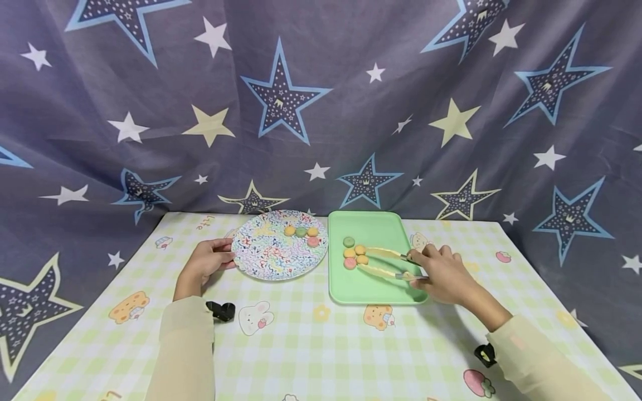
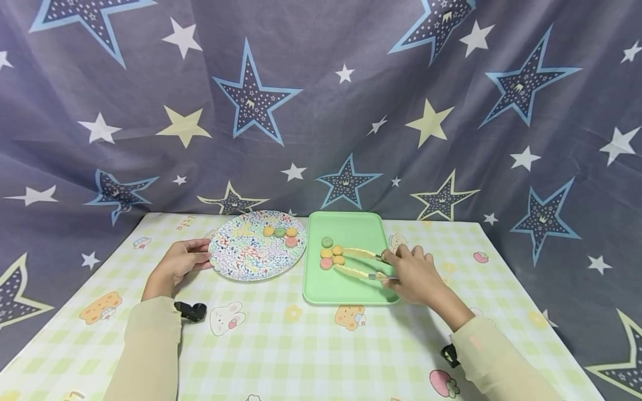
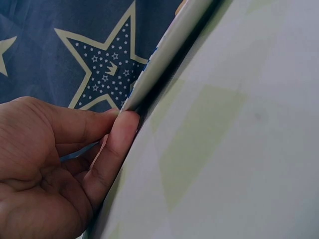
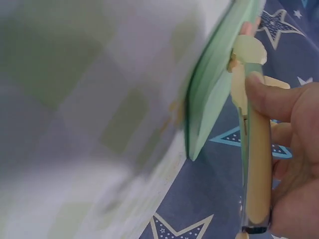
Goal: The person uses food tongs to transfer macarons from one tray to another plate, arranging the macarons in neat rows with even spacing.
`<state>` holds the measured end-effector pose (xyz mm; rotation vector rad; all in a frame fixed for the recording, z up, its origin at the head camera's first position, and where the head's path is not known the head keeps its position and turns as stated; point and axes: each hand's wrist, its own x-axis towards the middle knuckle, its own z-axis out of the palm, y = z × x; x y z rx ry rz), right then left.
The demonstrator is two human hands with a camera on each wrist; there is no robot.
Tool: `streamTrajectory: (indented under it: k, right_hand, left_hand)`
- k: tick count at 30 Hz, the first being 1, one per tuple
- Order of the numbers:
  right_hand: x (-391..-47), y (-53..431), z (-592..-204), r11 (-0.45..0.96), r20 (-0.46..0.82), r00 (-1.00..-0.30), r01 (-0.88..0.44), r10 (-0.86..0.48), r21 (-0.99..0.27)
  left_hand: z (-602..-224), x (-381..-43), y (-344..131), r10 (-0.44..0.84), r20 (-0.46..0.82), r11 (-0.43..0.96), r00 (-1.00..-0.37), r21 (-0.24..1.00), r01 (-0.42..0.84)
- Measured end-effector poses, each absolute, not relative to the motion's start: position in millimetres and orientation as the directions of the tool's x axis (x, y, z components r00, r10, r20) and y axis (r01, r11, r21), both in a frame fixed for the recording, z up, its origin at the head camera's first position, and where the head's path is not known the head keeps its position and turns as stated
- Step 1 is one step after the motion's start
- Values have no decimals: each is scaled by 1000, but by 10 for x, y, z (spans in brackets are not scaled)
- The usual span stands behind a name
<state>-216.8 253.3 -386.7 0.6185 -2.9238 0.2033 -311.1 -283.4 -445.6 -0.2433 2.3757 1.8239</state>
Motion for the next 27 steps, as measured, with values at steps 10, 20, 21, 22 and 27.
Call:
streamTrajectory:
  k: [10, 20, 21, 22, 27]
  right_hand:
    - [-2195, 2564, -3946, 895, 174, -894, -434, -414, -104]
    - [-2218, 2612, -3980, 879, 174, -888, -451, -425, -156]
    - [-2221, 2618, -3981, 877, 170, -889, -451, -425, -165]
    - [-2223, 2623, -3982, 877, 166, -891, -449, -423, -174]
    - [-2233, 2623, -3969, 877, 156, -897, -438, -413, -196]
  left_hand:
    - [-4465, -3109, -2844, -54, -205, 250, -977, 945, -212]
    - [-4464, -3106, -2837, -55, -197, 251, -979, 946, -205]
    - [-4463, -3105, -2836, -56, -198, 248, -979, 947, -205]
    - [-4462, -3106, -2836, -56, -199, 247, -978, 947, -206]
    - [-4458, -3104, -2838, -59, -202, 250, -978, 945, -210]
